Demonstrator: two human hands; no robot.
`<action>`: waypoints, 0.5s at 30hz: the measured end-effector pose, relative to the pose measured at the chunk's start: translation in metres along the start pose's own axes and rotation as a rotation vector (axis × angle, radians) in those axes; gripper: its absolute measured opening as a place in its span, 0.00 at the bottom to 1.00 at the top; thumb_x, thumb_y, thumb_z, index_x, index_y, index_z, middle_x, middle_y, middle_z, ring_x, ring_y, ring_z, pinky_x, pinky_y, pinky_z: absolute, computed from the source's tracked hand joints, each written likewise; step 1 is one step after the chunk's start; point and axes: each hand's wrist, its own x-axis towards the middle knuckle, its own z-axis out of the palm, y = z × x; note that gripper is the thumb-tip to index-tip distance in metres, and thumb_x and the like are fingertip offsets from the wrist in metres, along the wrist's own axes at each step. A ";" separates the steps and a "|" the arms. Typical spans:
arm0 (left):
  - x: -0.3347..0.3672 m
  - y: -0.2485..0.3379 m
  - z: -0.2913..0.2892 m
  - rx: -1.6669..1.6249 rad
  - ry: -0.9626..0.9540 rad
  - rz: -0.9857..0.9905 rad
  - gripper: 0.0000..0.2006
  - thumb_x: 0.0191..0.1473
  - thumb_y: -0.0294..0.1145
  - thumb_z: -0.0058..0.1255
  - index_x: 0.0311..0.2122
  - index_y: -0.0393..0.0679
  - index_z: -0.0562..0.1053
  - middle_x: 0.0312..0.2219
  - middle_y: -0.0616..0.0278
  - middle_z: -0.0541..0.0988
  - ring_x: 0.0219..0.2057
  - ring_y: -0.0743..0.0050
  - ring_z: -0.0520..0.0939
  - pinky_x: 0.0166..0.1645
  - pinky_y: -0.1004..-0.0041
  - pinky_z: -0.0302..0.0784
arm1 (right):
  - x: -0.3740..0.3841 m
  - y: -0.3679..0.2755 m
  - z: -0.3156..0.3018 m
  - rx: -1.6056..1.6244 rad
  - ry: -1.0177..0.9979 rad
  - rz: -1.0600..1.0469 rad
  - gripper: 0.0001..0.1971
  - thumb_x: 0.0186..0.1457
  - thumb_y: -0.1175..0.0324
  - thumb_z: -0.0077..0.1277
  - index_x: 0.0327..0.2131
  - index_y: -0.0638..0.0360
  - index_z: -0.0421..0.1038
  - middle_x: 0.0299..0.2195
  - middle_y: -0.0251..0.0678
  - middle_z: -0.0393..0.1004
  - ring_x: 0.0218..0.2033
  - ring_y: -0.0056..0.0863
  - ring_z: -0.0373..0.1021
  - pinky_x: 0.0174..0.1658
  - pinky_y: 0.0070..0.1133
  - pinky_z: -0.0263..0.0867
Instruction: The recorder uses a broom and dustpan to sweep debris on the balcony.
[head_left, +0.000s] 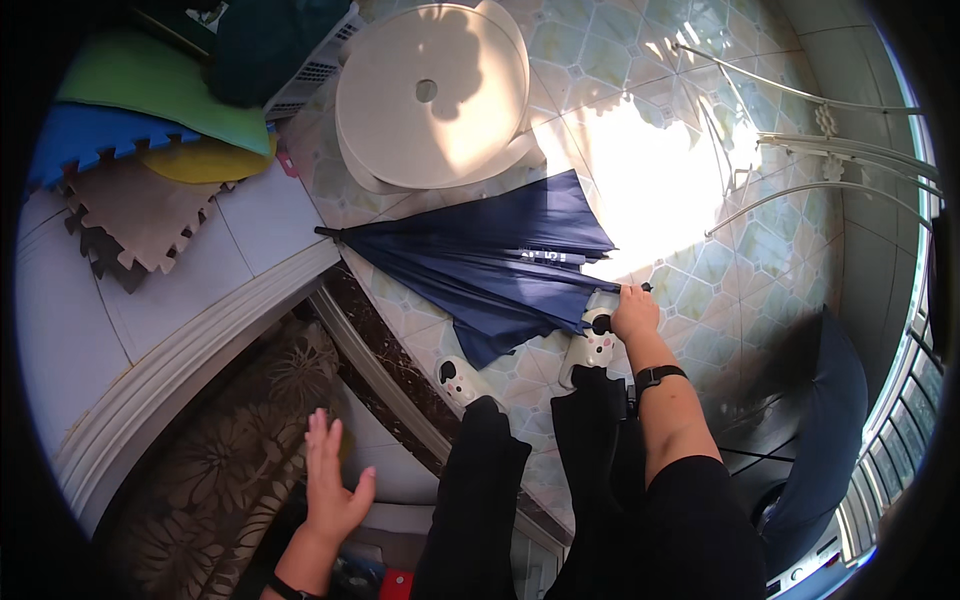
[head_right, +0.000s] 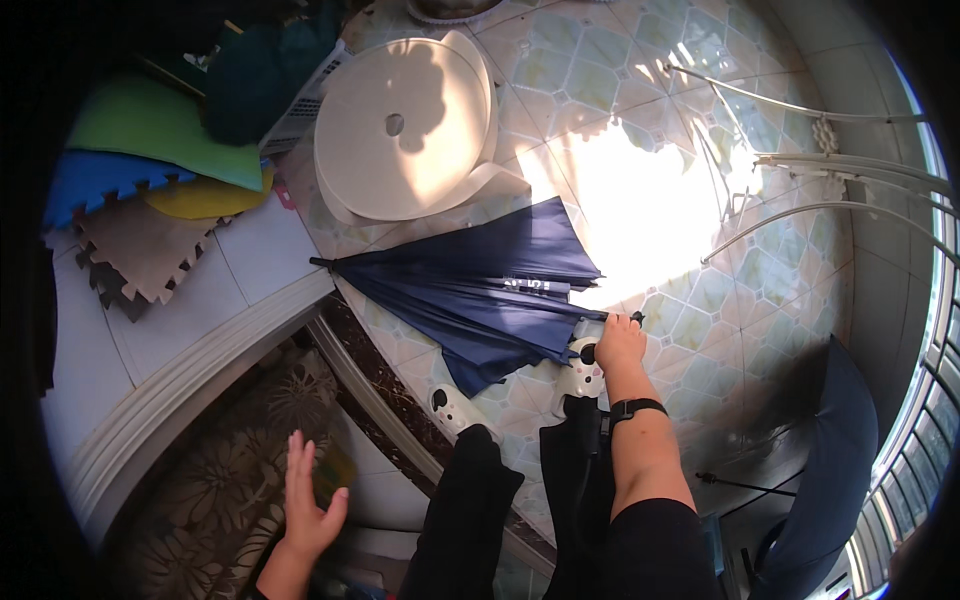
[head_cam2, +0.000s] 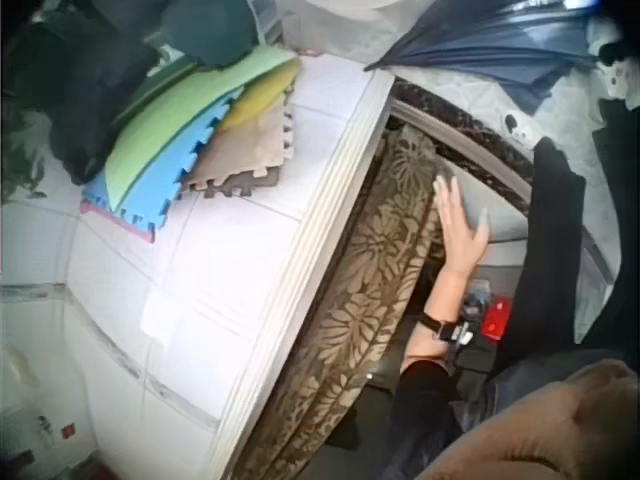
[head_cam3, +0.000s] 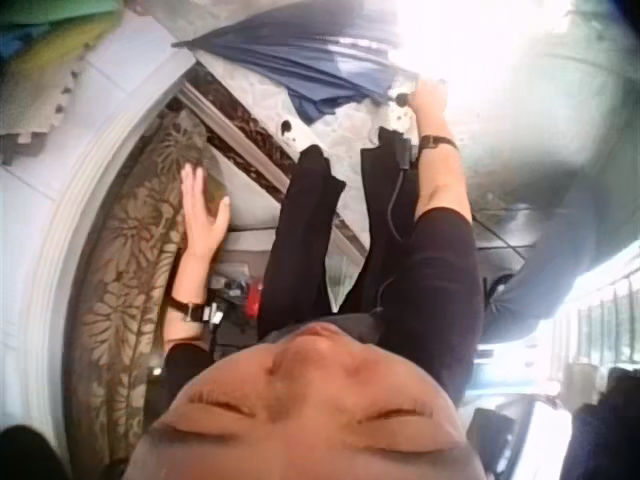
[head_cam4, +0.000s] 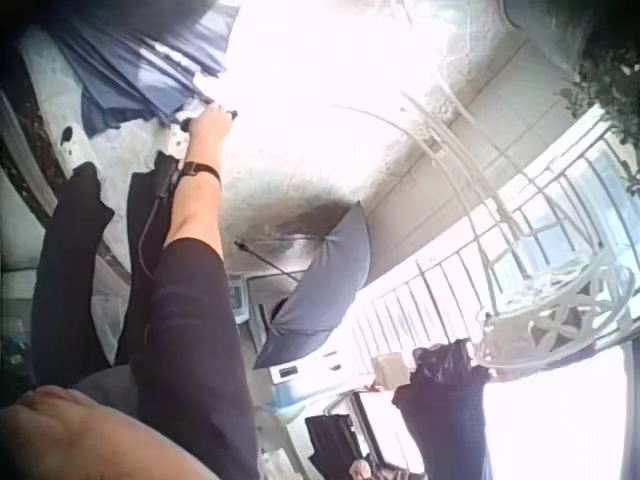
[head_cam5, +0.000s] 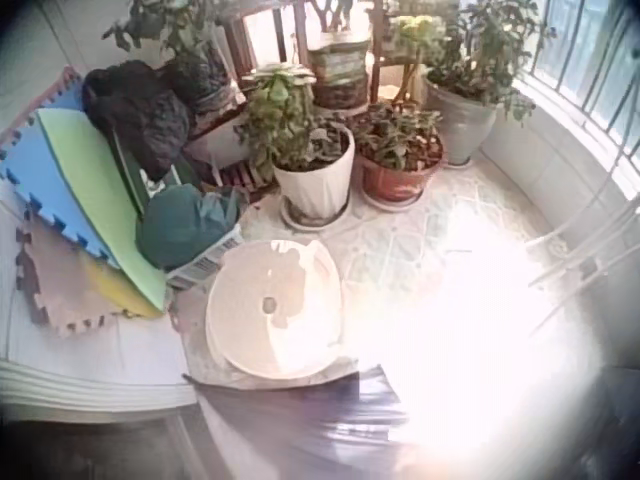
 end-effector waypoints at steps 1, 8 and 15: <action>0.007 0.003 0.045 -0.147 -0.143 -0.039 0.32 0.42 0.27 0.51 0.55 0.37 0.56 0.57 0.42 0.54 0.59 0.46 0.54 0.60 0.57 0.48 | 0.005 0.005 0.018 -0.144 0.026 0.028 0.23 0.46 0.67 0.46 0.49 0.53 0.61 0.46 0.34 0.64 0.53 0.32 0.56 0.55 0.32 0.51; 0.015 0.016 0.189 -0.996 -0.309 -0.381 0.20 0.52 0.26 0.45 0.51 0.39 0.62 0.46 0.52 0.67 0.46 0.66 0.72 0.50 0.72 0.67 | 0.054 -0.003 0.058 -0.238 -0.065 -0.062 0.17 0.52 0.70 0.36 0.46 0.50 0.66 0.41 0.34 0.70 0.47 0.30 0.64 0.59 0.35 0.42; -0.003 0.088 0.099 -0.806 -0.242 -0.181 0.20 0.49 0.30 0.49 0.48 0.39 0.64 0.44 0.53 0.69 0.40 0.66 0.75 0.45 0.71 0.70 | -0.071 0.001 -0.103 -0.198 -0.201 -0.478 0.15 0.46 0.59 0.49 0.32 0.61 0.66 0.29 0.44 0.74 0.32 0.41 0.72 0.42 0.36 0.63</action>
